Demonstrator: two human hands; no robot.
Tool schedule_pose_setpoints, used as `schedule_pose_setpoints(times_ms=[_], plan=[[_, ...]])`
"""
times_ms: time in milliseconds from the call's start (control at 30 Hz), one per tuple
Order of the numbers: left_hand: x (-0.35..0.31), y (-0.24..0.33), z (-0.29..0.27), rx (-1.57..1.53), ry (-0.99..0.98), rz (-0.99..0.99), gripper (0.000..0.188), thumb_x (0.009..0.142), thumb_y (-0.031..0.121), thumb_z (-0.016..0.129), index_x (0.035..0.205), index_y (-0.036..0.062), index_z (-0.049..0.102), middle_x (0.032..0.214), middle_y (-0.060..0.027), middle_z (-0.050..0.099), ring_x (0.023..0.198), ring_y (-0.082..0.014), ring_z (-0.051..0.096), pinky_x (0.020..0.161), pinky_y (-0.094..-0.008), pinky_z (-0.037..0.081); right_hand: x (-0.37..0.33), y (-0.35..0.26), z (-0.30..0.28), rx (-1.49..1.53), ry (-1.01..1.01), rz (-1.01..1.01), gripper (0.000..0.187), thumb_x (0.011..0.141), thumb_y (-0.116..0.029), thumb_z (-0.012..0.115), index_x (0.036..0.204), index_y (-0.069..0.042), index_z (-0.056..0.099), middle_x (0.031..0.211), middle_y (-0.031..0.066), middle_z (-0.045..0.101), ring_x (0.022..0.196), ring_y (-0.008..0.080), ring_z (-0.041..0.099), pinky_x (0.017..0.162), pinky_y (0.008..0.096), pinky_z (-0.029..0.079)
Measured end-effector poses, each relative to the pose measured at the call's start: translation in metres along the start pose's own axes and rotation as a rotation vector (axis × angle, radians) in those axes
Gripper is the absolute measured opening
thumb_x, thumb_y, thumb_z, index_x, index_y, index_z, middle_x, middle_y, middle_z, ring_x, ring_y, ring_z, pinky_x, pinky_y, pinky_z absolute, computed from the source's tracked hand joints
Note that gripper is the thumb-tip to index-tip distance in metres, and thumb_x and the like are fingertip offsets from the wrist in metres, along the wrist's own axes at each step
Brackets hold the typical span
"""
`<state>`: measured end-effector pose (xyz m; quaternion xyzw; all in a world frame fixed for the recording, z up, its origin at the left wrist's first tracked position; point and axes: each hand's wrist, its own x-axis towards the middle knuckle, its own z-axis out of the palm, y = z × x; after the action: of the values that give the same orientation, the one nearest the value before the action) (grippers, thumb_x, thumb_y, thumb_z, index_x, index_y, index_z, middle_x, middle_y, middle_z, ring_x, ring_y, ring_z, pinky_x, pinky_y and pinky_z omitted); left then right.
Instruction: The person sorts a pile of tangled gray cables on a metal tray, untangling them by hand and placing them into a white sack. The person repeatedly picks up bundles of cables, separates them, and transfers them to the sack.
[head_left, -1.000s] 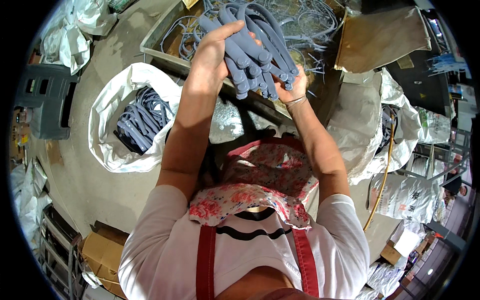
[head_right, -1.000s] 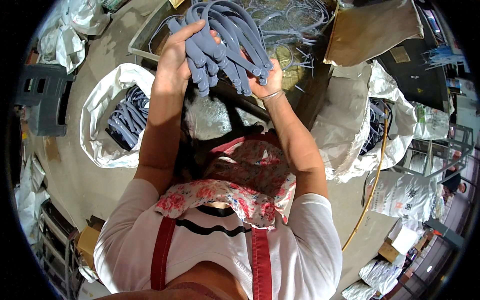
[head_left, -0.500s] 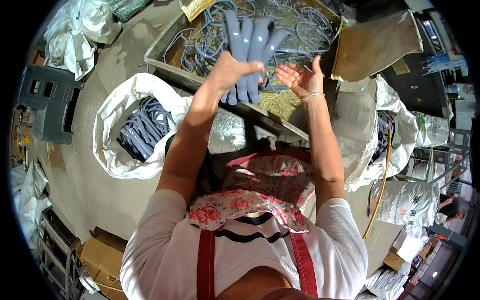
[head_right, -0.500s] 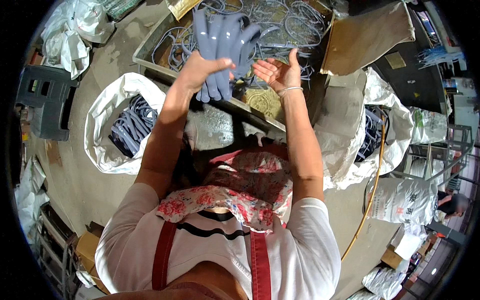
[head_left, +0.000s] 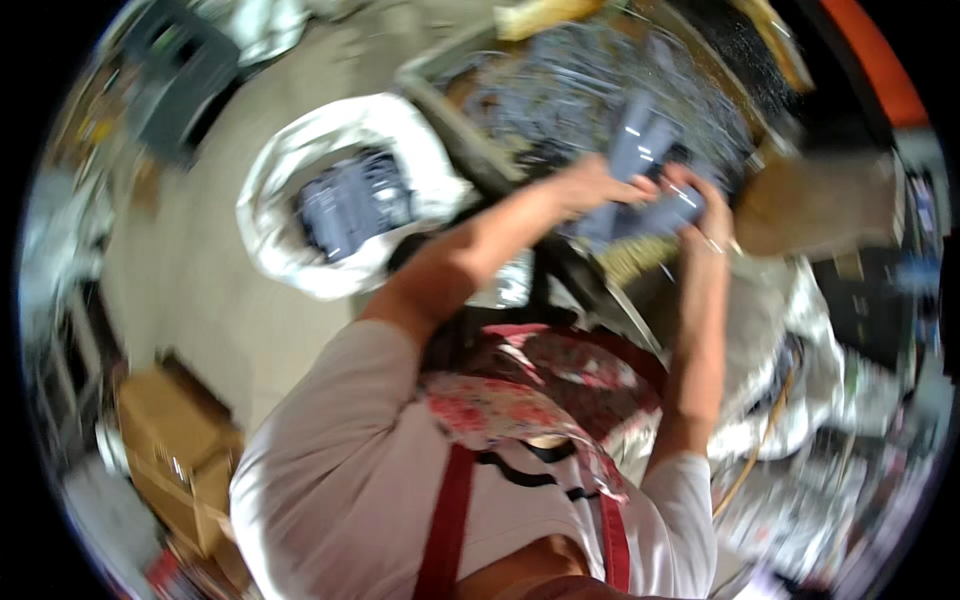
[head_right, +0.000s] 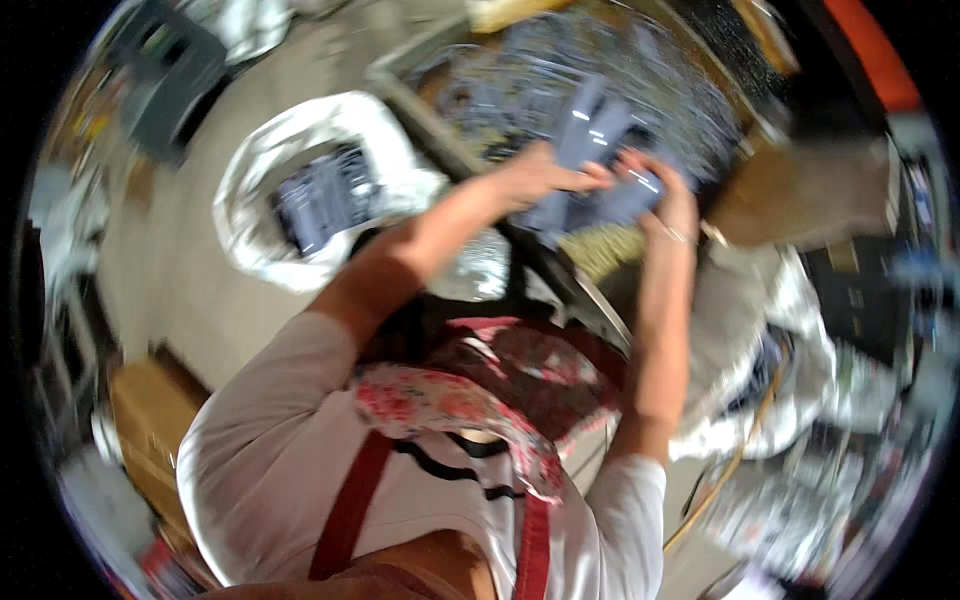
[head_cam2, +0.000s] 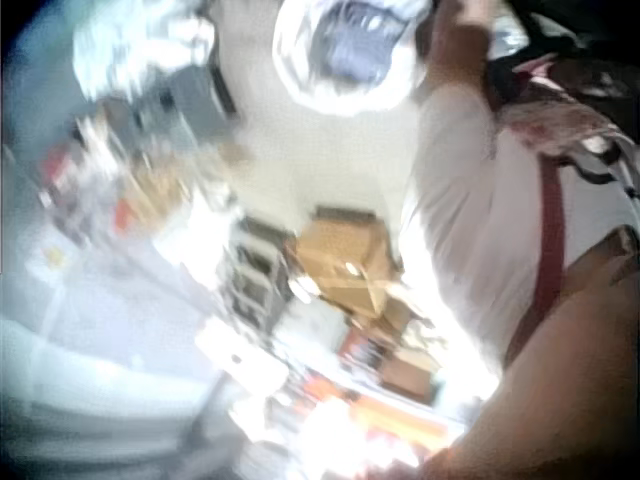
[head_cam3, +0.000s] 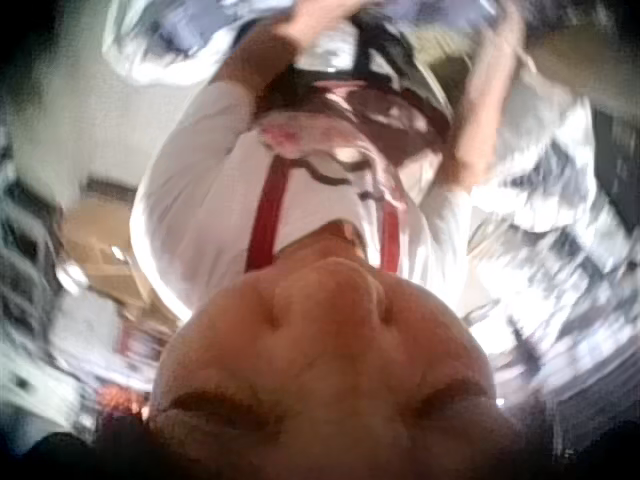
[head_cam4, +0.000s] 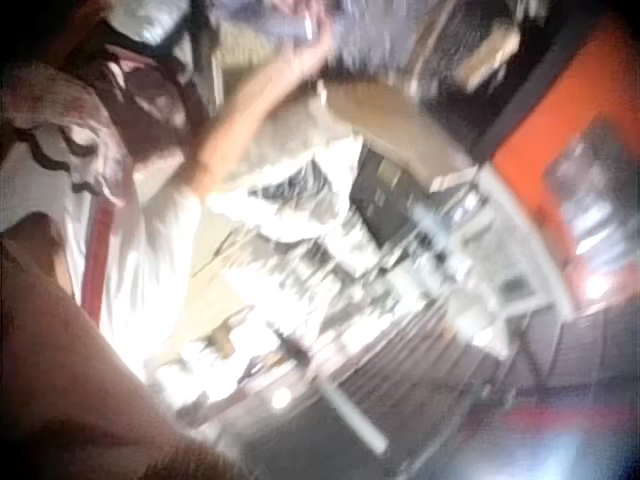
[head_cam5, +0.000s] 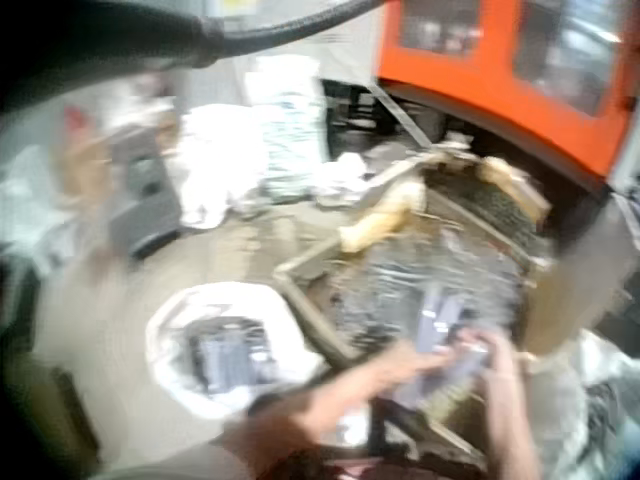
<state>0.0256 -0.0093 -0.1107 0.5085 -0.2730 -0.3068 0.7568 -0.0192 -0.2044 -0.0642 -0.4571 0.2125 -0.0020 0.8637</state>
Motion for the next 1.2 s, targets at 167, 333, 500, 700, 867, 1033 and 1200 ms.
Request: schedule_pose_setpoints(times_ms=[167,333,500,700,867,1033,1200], plan=[[0.004,0.010,-0.020,-0.539,0.256,-0.208,0.045,0.077,0.040,0.066,0.090,-0.0017,0.055,0.086,-0.0147,0.062,0.062,-0.0169,0.059,0.054,-0.0298,0.048,-0.067,0.000,0.030,-0.509,-0.140,-0.295,0.020,0.076,-0.001,0.054,0.095,0.006,0.053,0.085,0.0154,0.061,0.071,0.0220,0.060,0.067,0.0351,0.050],[0.003,0.025,-0.014,-0.924,-0.021,-0.095,0.074,0.063,0.059,0.068,0.105,-0.0002,0.056,0.099,-0.0177,0.060,0.090,-0.0231,0.060,0.077,-0.0358,0.051,-0.102,0.026,0.048,-1.296,-0.435,-0.274,0.011,0.071,-0.001,0.060,0.081,-0.003,0.064,0.073,0.0033,0.065,0.069,0.0127,0.060,0.062,0.0280,0.048],[-0.020,0.048,0.002,-1.092,-0.148,-0.035,0.047,0.076,0.028,0.055,0.109,-0.0049,0.051,0.112,-0.0258,0.054,0.101,-0.0340,0.056,0.093,-0.0370,0.041,-0.106,0.033,0.049,-1.369,-0.667,-0.219,0.017,0.066,0.006,0.058,0.078,-0.004,0.064,0.079,0.0076,0.066,0.072,0.0172,0.063,0.066,0.0279,0.050],[-0.035,0.071,0.010,-1.225,-0.291,0.158,0.044,0.072,0.020,0.056,0.107,-0.0052,0.048,0.108,-0.0253,0.054,0.101,-0.0363,0.055,0.093,-0.0438,0.041,-0.113,0.037,0.072,-1.433,-0.752,-0.336,0.025,0.063,0.007,0.055,0.082,-0.005,0.065,0.081,0.0084,0.066,0.075,0.0207,0.064,0.069,0.0285,0.050],[-0.062,0.109,0.005,-1.158,-0.104,0.274,0.042,0.070,0.015,0.058,0.107,-0.0035,0.048,0.097,-0.0146,0.057,0.083,-0.0281,0.061,0.078,-0.0429,0.051,-0.103,0.041,0.081,-1.418,-0.833,-0.556,0.022,0.059,-0.007,0.059,0.080,-0.005,0.065,0.080,0.0094,0.065,0.073,0.0261,0.063,0.070,0.0327,0.049],[-0.107,0.123,-0.033,-1.132,0.076,0.391,0.034,0.070,0.012,0.056,0.098,-0.0059,0.053,0.076,-0.0166,0.061,0.070,-0.0279,0.063,0.065,-0.0389,0.054,-0.073,0.064,0.127,-1.486,-1.070,-0.807,0.034,0.062,-0.016,0.063,0.093,-0.003,0.064,0.090,0.0118,0.065,0.083,0.0262,0.063,0.077,0.0347,0.049],[-0.160,0.121,-0.108,-0.264,0.610,0.229,0.021,0.077,0.003,0.057,0.094,-0.0072,0.057,0.081,-0.0154,0.062,0.068,-0.0196,0.063,0.063,-0.0341,0.056,-0.012,0.117,0.174,-1.417,-0.629,-0.516,0.081,0.066,-0.018,0.075,0.133,-0.003,0.032,0.134,0.0191,0.036,0.124,0.0306,0.036,0.101,0.0368,0.031]])
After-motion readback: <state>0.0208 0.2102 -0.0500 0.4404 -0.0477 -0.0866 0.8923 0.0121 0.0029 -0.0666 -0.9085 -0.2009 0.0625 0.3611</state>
